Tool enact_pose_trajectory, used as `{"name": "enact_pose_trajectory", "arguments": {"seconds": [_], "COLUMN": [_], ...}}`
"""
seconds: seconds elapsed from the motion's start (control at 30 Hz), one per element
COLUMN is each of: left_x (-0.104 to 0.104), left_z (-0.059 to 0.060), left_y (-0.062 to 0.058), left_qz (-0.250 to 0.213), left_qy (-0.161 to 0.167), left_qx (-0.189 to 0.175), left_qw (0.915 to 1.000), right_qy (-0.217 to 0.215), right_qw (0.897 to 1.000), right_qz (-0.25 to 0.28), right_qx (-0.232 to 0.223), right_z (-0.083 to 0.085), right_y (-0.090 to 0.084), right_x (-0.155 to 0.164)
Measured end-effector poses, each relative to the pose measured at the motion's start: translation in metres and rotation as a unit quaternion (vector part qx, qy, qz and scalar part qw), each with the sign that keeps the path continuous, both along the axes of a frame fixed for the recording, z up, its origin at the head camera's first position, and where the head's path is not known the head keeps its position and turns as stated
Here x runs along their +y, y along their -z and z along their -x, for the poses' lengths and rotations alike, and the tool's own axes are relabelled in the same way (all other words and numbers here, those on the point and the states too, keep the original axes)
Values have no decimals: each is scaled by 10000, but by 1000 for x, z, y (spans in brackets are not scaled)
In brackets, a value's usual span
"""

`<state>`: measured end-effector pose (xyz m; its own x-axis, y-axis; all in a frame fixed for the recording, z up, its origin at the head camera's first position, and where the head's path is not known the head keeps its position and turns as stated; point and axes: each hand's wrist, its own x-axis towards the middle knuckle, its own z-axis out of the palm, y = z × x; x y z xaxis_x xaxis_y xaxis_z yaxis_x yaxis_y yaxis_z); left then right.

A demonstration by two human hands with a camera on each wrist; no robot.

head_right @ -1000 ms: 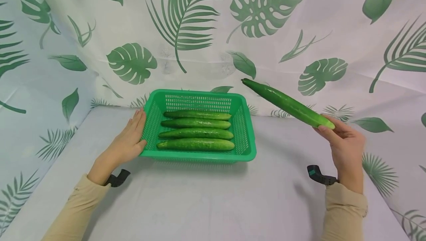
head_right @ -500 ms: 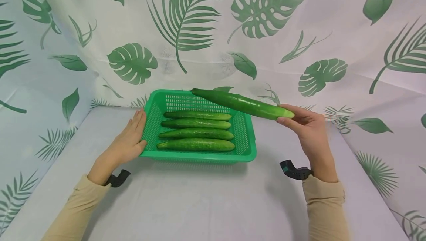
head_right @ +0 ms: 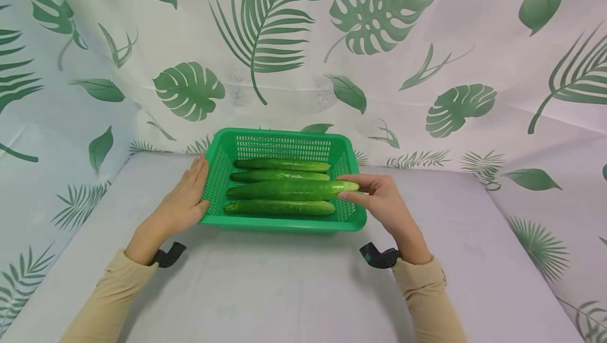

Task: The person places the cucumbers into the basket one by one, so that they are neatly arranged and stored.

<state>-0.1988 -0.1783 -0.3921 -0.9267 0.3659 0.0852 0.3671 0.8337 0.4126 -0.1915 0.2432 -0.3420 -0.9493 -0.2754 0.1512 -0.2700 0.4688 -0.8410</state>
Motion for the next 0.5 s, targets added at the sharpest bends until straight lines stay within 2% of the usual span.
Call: {"name": "enact_pose_trajectory", "arguments": {"seconds": [0.27, 0.5], "left_x": [0, 1], "left_z": [0, -1], "left_y": [0, -2], "left_qz": [36, 1], "left_qy": [-2, 8], "left_qx": [3, -35], "left_qw": [10000, 10000], "right_qy": [-318, -357], "right_qw": [9980, 9970], "right_qz": [-116, -260], "right_qx": [-529, -628], "right_z": [6, 5], "right_y": [20, 24], "right_x": [-14, -19]}}
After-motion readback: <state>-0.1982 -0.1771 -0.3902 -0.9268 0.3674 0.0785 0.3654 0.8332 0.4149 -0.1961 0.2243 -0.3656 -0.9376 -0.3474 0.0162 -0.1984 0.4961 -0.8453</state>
